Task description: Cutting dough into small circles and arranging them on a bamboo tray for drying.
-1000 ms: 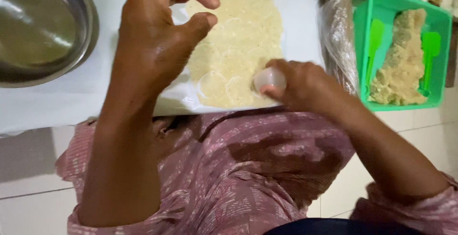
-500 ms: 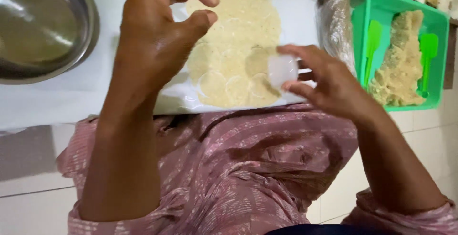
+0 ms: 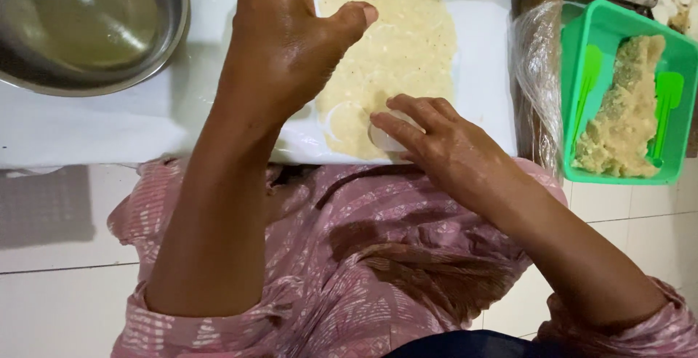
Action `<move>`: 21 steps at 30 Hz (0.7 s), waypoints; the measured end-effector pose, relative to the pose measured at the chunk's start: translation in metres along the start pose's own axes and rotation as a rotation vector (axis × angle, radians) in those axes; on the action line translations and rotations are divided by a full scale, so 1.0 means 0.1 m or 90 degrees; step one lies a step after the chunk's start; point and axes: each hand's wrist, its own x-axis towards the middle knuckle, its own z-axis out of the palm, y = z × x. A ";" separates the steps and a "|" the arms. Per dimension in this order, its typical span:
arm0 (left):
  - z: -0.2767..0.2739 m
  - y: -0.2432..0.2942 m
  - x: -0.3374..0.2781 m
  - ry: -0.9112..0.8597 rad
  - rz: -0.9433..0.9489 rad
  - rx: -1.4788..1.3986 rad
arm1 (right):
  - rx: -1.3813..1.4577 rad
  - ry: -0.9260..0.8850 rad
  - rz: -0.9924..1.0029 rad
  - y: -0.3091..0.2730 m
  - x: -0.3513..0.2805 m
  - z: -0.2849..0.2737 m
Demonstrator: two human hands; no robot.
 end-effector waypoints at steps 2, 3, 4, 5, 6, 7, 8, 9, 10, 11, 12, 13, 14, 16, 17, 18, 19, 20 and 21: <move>0.00 0.02 0.01 0.002 -0.015 0.011 | -0.007 0.000 -0.007 -0.03 0.01 -0.01; -0.01 0.02 0.01 0.004 -0.029 0.022 | -0.014 0.000 -0.014 -0.05 0.01 -0.02; -0.01 0.02 0.01 0.005 -0.029 0.023 | -0.015 0.000 -0.015 -0.05 0.02 -0.01; 0.00 0.01 0.01 0.009 -0.026 0.033 | -0.023 0.009 -0.021 -0.05 0.02 0.00; 0.00 0.01 0.02 0.013 -0.022 0.043 | -0.031 0.019 -0.028 -0.04 0.02 0.00; -0.01 0.02 0.01 0.012 -0.023 0.043 | -0.031 0.018 -0.028 -0.05 0.03 0.00; -0.01 0.02 0.00 0.014 -0.015 0.026 | -0.038 0.009 -0.027 -0.05 0.05 -0.01; -0.01 0.03 0.00 0.014 -0.006 0.008 | -0.044 0.001 -0.024 -0.05 0.05 -0.02; 0.00 0.01 0.00 0.013 -0.007 0.006 | -0.043 -0.001 -0.023 -0.04 0.04 0.01; 0.00 0.00 0.01 0.010 0.001 0.021 | -0.071 -0.011 -0.019 -0.03 0.05 0.04; 0.00 -0.01 0.02 0.007 0.010 0.036 | -0.099 -0.021 -0.015 -0.01 0.05 0.06; -0.01 0.00 0.03 0.007 0.011 0.038 | -0.100 -0.019 -0.016 -0.01 0.04 0.09; -0.01 0.01 0.03 0.005 0.000 0.026 | -0.070 -0.038 0.033 -0.02 0.02 0.11; -0.02 0.02 0.03 0.004 -0.006 0.019 | -0.042 -0.051 0.079 -0.02 0.00 0.17; -0.02 0.03 0.05 0.012 -0.007 0.044 | -0.046 0.015 0.049 -0.01 -0.01 0.21; -0.02 0.04 0.08 0.020 -0.008 0.070 | -0.051 0.082 0.019 0.01 -0.03 0.24; -0.02 0.04 0.08 0.023 0.005 0.075 | -0.057 0.095 0.016 0.03 -0.02 0.22; -0.03 0.05 0.09 0.037 -0.024 0.083 | 0.002 0.046 0.049 0.05 -0.01 0.19; -0.05 0.05 0.11 0.050 -0.053 0.090 | 0.062 -0.001 0.080 0.06 0.02 0.16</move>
